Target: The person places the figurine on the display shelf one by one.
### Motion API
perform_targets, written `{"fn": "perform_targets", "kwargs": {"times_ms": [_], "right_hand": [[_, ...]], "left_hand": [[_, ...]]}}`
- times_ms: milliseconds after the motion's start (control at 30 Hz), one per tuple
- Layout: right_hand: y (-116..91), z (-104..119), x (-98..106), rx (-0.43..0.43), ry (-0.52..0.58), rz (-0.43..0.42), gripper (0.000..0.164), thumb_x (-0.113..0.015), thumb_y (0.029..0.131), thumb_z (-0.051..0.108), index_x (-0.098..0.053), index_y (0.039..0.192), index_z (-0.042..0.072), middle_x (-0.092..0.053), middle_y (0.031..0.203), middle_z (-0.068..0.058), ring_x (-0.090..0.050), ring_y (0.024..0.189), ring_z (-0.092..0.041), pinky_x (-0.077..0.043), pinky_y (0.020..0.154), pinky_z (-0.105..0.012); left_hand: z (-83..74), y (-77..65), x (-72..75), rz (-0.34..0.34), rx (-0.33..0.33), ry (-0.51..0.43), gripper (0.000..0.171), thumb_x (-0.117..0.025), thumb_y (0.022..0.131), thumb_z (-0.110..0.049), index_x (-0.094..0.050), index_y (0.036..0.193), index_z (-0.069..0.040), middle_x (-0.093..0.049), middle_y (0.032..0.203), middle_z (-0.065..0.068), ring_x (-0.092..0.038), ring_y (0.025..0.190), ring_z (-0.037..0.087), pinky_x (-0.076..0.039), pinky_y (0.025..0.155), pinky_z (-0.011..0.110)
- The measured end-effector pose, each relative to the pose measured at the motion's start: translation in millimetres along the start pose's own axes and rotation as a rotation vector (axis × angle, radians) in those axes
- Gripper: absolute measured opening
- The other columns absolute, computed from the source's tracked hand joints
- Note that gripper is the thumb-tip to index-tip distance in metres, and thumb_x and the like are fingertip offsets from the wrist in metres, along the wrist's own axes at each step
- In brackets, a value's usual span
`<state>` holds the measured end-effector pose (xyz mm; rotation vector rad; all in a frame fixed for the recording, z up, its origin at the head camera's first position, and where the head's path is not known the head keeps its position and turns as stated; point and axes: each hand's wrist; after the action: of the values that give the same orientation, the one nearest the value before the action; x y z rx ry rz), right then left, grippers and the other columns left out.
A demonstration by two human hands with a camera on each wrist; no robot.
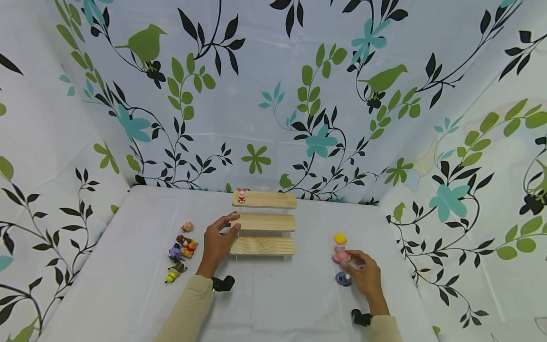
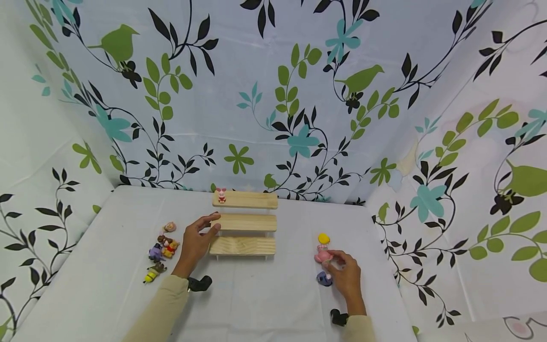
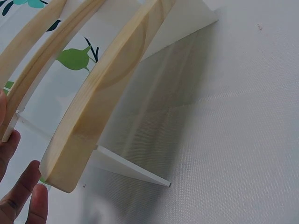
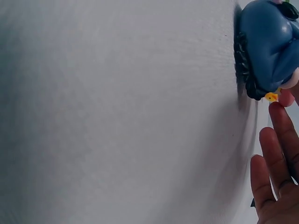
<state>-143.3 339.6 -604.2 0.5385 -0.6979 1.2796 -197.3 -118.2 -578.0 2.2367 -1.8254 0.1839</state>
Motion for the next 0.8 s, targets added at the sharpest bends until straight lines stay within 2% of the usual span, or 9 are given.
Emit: {"fn": "perform_targets", "kwargs": {"times_ms": [233,367,600,800], "right_hand": [[0.1,1.0,0.3,0.004,0.023,0.032,0.049,-0.085,0.091,0.014,-0.069,0.137,0.018,-0.069,0.138,-0.010,-0.059,0.130,-0.030,-0.048,0.108,-0.051],[0.7,1.1,-0.4,0.012,0.018,0.033,0.050,-0.085,0.091,0.013,-0.069,0.137,0.019,-0.070,0.136,-0.009,-0.061,0.127,-0.028,-0.048,0.105,-0.048],[3.4,2.0,-5.8,0.012,0.005,-0.002,0.044,-0.081,0.096,0.024,-0.068,0.138,0.018,-0.071,0.132,-0.008,-0.061,0.123,-0.025,-0.049,0.100,-0.037],[6.2,9.1,-7.7,0.000,0.030,-0.033,0.046,-0.078,0.098,0.037,-0.068,0.136,0.012,-0.070,0.125,-0.012,-0.061,0.117,-0.027,-0.047,0.094,-0.034]], "left_hand": [[1.0,-0.6,0.1,-0.004,-0.001,-0.016,0.032,-0.077,0.099,-0.038,-0.077,0.127,-0.024,-0.067,0.148,-0.006,-0.068,0.117,0.022,-0.052,0.085,0.029],[1.0,-1.2,-1.0,-0.009,0.002,-0.002,0.033,-0.077,0.099,-0.038,-0.077,0.129,-0.024,-0.066,0.150,-0.002,-0.067,0.119,0.023,-0.052,0.087,0.032],[1.5,-1.5,-3.0,-0.025,0.010,0.028,0.035,-0.076,0.099,-0.039,-0.076,0.130,-0.023,-0.065,0.151,-0.001,-0.068,0.123,0.026,-0.053,0.090,0.033],[-0.2,-1.1,-1.7,-0.018,0.005,0.019,0.036,-0.077,0.098,-0.041,-0.076,0.130,-0.023,-0.066,0.150,-0.003,-0.068,0.122,0.025,-0.053,0.089,0.033]]}}
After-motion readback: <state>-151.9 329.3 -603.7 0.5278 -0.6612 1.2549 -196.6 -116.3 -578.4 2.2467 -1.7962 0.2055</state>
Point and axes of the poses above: each hand's wrist, its own y-axis towards the middle knuckle, its own x-axis out of the back of the hand, z = x × y
